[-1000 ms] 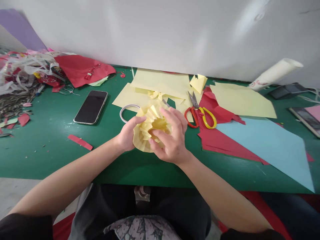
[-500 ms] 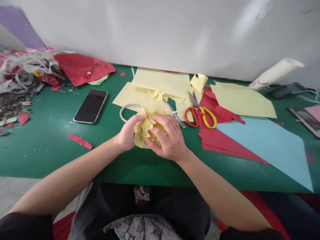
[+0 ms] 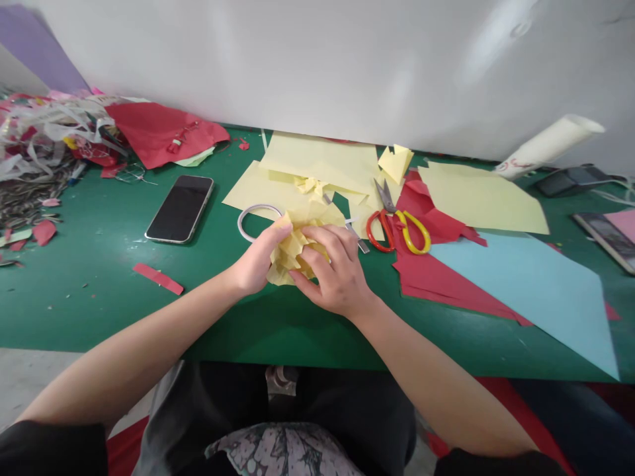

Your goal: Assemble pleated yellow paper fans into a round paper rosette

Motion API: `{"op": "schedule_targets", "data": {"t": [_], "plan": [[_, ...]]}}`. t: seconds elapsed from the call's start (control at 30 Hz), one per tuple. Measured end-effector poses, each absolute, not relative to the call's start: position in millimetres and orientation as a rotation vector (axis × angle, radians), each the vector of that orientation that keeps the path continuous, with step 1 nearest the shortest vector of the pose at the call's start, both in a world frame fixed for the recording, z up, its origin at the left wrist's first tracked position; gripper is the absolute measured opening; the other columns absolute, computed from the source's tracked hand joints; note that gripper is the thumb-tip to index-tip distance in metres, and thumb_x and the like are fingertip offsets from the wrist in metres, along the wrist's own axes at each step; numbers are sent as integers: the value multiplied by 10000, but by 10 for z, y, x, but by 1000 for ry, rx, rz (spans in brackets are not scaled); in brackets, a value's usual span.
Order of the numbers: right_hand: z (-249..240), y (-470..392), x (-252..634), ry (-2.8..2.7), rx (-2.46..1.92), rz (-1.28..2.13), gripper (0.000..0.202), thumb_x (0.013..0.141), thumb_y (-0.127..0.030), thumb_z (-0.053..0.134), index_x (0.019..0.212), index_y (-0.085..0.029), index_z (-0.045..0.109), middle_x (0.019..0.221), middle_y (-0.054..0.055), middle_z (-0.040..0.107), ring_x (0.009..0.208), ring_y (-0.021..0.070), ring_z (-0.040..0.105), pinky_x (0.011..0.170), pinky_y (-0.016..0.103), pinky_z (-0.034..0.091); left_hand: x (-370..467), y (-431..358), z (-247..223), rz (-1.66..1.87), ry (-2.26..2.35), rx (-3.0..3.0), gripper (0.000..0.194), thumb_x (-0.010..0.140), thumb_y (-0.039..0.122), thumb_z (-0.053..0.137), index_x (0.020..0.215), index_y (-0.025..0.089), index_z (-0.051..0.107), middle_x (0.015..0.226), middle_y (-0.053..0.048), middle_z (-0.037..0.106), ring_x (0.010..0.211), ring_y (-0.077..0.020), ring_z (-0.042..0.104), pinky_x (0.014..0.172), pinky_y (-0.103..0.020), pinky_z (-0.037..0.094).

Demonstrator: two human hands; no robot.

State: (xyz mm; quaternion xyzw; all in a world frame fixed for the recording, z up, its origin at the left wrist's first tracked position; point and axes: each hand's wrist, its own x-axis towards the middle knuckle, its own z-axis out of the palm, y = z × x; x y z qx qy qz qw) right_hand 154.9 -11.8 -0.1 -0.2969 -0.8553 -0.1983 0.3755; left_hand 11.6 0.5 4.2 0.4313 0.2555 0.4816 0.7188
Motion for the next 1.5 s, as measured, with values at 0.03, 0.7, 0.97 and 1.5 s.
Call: {"op": "schedule_targets", "data": {"t": [0.03,0.7,0.97,1.5], "plan": [[1,-114,1547,-2185,-755,-507,185,777,-304,552,882,-168,484,1061,124,525,988,219,475,823,372,428,105,4,35,1064,554,980,255,757,427,503,850,206,588,824,-8,646,931,-186,596,714,-267,510],[-11,-83,1574,-2047,-830,-478,331,776,-467,523,973,-213,440,1086,89,529,1022,229,448,869,425,404,49,-3,21,1072,699,1309,293,748,250,625,1013,175,523,966,-39,607,878,-147,590,767,-259,476],[108,-88,1656,-2026,-795,-318,219,789,-157,479,1003,-200,489,980,66,570,891,191,545,773,382,431,49,9,8,1071,726,1297,318,719,240,646,1009,177,532,990,-58,629,895,-187,608,736,-283,500],[107,-85,1657,-1997,-768,-164,139,795,-112,518,878,-217,478,861,26,564,818,129,575,702,287,520,60,-24,56,1039,708,1090,334,655,213,686,944,179,524,864,-23,628,711,-133,609,595,-223,491]]}}
